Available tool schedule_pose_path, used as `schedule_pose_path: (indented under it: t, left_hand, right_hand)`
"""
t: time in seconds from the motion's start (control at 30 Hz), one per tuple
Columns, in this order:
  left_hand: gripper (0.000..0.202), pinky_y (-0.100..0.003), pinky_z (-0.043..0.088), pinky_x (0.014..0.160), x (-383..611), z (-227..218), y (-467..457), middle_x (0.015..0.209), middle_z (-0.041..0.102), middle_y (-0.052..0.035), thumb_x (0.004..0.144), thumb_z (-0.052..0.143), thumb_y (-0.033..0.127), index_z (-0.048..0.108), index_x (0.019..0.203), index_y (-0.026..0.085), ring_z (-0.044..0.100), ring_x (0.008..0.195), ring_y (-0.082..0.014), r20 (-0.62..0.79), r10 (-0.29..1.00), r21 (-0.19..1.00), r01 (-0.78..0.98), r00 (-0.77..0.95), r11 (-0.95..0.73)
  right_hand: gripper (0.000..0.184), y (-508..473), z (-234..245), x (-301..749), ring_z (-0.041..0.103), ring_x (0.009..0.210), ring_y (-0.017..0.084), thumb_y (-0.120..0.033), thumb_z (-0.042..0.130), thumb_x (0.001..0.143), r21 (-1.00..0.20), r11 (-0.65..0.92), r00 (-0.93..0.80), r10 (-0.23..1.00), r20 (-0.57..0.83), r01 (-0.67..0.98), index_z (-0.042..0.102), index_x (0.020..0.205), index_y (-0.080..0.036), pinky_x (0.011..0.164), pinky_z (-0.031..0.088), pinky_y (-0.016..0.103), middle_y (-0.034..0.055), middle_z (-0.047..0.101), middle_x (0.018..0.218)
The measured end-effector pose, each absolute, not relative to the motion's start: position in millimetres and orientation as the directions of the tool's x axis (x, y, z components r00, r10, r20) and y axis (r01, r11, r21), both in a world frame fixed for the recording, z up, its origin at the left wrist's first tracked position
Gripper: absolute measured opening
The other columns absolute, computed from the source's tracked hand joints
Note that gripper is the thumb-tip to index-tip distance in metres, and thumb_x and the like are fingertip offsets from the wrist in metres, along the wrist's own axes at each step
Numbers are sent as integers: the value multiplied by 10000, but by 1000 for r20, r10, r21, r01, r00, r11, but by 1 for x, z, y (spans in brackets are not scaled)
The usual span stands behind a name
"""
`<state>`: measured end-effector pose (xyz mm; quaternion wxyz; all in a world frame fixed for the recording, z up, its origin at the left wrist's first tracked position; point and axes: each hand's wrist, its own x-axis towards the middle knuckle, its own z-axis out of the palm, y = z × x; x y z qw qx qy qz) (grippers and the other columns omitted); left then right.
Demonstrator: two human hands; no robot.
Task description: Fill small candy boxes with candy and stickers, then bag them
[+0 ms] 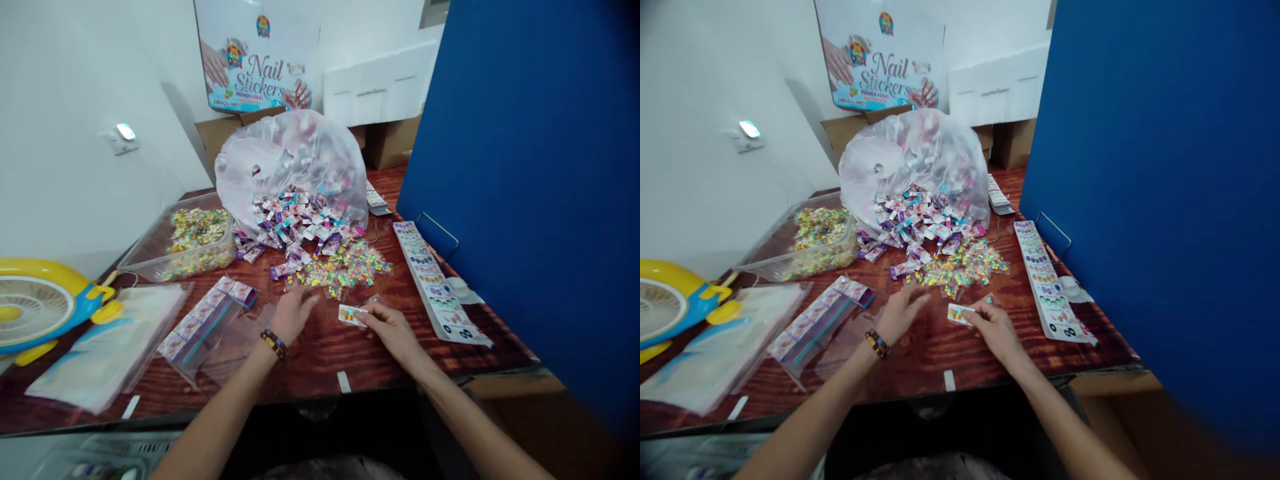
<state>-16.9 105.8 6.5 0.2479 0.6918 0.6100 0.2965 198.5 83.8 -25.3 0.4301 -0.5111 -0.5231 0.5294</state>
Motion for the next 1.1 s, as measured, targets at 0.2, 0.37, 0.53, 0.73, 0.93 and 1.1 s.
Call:
schedule_pose_path:
  t: [0.2,0.37,0.53,0.73,0.93,1.1]
  left_hand:
    - [290,-361,405,908,-65,27,186,1097,644,-167,802,579,191,611,1084,127,573,1053,-274,141,989,437,899,-31,-34]
    - [233,-329,424,841,-68,35,225,1037,665,-172,858,484,191,642,1014,119,606,990,-265,166,986,288,955,20,-68]
    - [227,-295,426,836,-41,40,259,978,685,-105,895,446,222,648,981,163,606,964,-216,210,966,174,967,149,-187]
    - [261,-446,389,905,-10,42,295,1117,617,-163,865,481,198,596,1093,142,504,1105,-311,267,923,3,957,279,-290]
    - [408,-442,335,961,11,42,317,1209,580,-89,823,433,50,559,1154,253,383,1252,-271,197,785,-119,809,588,-576]
    - [391,-447,341,944,16,52,329,1006,630,-82,778,468,25,598,1073,246,461,1148,-270,152,742,-142,758,653,-637]
  right_hand:
    - [261,83,-38,229,496,610,144,-437,596,759,-941,45,-165,986,-12,336,617,669,-193,563,365,243,-28,542,614]
    - [265,78,-42,228,510,636,163,-436,568,776,-929,58,-165,986,-3,365,600,658,-201,579,374,247,-15,548,633]
    - [271,79,-43,227,519,640,164,-434,550,790,-906,39,-153,988,-29,421,593,662,-200,580,386,237,-8,559,642]
    - [267,81,-45,229,533,634,153,-410,520,803,-882,32,-156,987,-47,470,576,656,-194,590,393,218,-10,568,640]
    - [232,80,-45,229,532,621,143,-357,515,808,-880,39,-135,990,-28,473,567,649,-198,581,387,208,-17,571,635]
    - [221,80,-47,229,545,640,149,-354,515,808,-885,35,-162,986,-46,465,572,663,-197,591,390,212,-14,586,655]
